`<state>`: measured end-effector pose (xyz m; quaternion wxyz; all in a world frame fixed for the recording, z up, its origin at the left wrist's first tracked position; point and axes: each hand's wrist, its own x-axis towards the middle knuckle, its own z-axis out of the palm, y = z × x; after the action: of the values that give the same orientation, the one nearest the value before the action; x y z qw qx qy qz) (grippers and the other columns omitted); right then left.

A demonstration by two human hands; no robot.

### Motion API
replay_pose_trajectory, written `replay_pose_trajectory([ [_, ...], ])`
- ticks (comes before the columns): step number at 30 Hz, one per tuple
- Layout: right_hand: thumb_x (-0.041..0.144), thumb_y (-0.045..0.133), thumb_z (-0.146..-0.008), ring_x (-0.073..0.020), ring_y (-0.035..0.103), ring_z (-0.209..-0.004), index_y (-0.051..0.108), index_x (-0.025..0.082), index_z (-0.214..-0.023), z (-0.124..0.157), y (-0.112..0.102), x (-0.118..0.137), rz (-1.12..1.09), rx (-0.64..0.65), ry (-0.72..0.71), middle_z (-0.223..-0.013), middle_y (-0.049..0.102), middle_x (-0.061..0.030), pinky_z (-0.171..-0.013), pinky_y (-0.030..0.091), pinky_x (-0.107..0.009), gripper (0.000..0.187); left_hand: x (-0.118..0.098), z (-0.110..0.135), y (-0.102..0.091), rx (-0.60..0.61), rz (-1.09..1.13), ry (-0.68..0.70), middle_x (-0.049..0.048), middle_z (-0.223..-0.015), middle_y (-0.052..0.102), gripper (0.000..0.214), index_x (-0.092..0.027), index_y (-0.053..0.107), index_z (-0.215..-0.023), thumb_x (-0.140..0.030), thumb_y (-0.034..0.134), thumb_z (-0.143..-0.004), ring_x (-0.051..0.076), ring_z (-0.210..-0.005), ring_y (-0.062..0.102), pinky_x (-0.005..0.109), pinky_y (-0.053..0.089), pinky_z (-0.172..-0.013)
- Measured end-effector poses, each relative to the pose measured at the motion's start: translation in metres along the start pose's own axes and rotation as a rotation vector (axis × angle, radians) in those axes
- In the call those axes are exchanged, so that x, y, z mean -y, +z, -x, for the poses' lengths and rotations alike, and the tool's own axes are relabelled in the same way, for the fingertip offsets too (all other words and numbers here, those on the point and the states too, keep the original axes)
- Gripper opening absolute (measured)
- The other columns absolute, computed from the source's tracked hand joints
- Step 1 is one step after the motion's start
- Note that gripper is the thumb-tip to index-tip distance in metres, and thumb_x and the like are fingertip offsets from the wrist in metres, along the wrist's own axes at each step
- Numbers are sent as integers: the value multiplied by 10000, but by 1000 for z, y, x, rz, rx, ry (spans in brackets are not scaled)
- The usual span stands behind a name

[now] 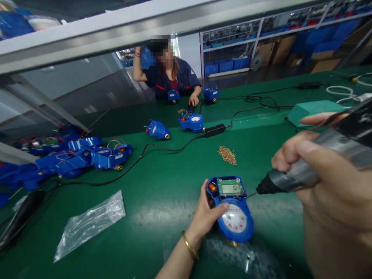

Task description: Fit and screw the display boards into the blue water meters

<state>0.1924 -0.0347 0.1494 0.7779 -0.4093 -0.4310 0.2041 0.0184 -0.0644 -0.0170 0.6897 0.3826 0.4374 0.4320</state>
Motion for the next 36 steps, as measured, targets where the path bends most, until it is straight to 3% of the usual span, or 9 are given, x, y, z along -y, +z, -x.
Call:
replay_pose_trajectory([
  [5,195,752,-719,-171,554,-439,676,207,-932,8,4,-5,56,131,-26,-594,607,42,-456,467,-349,226,1,3,11,-33,133,16,209,-1439,515,1028,-156,271,-1473,-309,870,-651,337,-1291,550,478,390,-1124],
  [23,228,743,-762,-165,568,-455,660,224,-922,15,5,-22,103,236,35,-595,611,41,-471,488,-323,180,6,2,14,-80,216,21,180,-1394,566,1015,-177,302,-1444,-264,880,-614,331,-1278,560,473,388,-1122],
  [32,158,766,-706,-158,558,-420,653,192,-831,26,11,-18,68,274,38,-580,600,38,-430,489,-326,171,13,4,21,-144,354,19,152,-1366,591,1044,-202,325,-1455,-248,889,-577,330,-1262,568,460,411,-1102],
  [36,163,776,-697,-168,579,-457,667,194,-884,27,12,-18,37,328,49,-647,623,19,-435,471,-332,219,14,4,21,-134,362,33,158,-1375,584,1037,-193,323,-1460,-252,882,-588,327,-1259,569,454,408,-1102],
])
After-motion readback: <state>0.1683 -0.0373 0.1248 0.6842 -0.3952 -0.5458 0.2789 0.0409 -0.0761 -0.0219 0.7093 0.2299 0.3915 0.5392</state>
